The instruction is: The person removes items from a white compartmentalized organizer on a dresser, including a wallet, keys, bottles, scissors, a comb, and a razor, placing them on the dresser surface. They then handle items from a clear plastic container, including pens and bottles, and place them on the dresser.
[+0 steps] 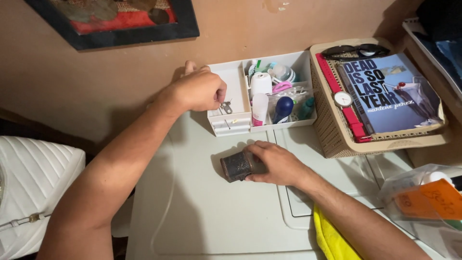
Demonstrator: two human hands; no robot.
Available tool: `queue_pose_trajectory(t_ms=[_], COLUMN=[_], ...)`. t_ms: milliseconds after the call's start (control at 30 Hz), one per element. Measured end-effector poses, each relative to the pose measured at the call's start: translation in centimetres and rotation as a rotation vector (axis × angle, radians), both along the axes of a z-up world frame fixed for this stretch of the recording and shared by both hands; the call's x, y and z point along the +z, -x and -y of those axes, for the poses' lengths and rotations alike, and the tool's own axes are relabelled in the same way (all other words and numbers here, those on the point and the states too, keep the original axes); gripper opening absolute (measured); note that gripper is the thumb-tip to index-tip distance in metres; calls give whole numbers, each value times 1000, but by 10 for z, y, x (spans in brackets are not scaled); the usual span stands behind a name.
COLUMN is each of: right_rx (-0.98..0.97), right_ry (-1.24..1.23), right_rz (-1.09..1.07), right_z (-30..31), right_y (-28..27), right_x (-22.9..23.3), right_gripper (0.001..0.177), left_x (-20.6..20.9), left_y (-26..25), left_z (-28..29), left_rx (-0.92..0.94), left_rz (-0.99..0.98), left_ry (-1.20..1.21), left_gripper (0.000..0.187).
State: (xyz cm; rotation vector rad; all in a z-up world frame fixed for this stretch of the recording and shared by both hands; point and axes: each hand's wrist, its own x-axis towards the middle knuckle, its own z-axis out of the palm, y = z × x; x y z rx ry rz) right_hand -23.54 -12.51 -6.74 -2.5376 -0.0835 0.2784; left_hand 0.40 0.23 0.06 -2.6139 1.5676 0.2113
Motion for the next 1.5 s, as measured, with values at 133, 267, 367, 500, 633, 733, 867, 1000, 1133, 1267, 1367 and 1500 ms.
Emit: queue_pose_trajectory(t_ms=[133,267,367,500,633,733,867,1000,1133,1267,1367,1500], right_rx=[-10,-15,-13,-12,0,1,-2,-2,0,0,0,0], right_ry=[3,0,11,11,-8,-15,-32,-40,-34,-29,-15,-22], right_rz=[-2,7,10,19,28,31,40,50,53,42,35,37], right_z=[-1,0,0,1,2,3,4,4,4,5,5,4], right_y=[0,-1,-1,0,0,0,1,-1,0,-1,-1,-1], right_x=[1,-3,-3,-3,-5,-6,-5,-7,-7,-11,-9,-10], right_gripper=[68,67,67,67,67,67,67,67,66,66,67,67], left_x=[-6,-18,-20,-25,-34,-32,-18,-12,-10,-8,-7,1], left_y=[-4,-14,-19,-21,-39,-42,-33,-18,-11,-9,0,7], left_z=[2,9,10,13,18,17,13,11,10,4,4,4], left_rx=[-9,-13,-49,-85,-102,-81,-63,-61,-79,-69,-73,-61], left_rz=[69,87,126,208,418,399,281,219,158,100,96,1], left_ry=[26,90,114,171,138,81,54,73,56,-41,-31,-2], left_gripper=[7,9,11,13,13,18,17,7,8,7,7,8])
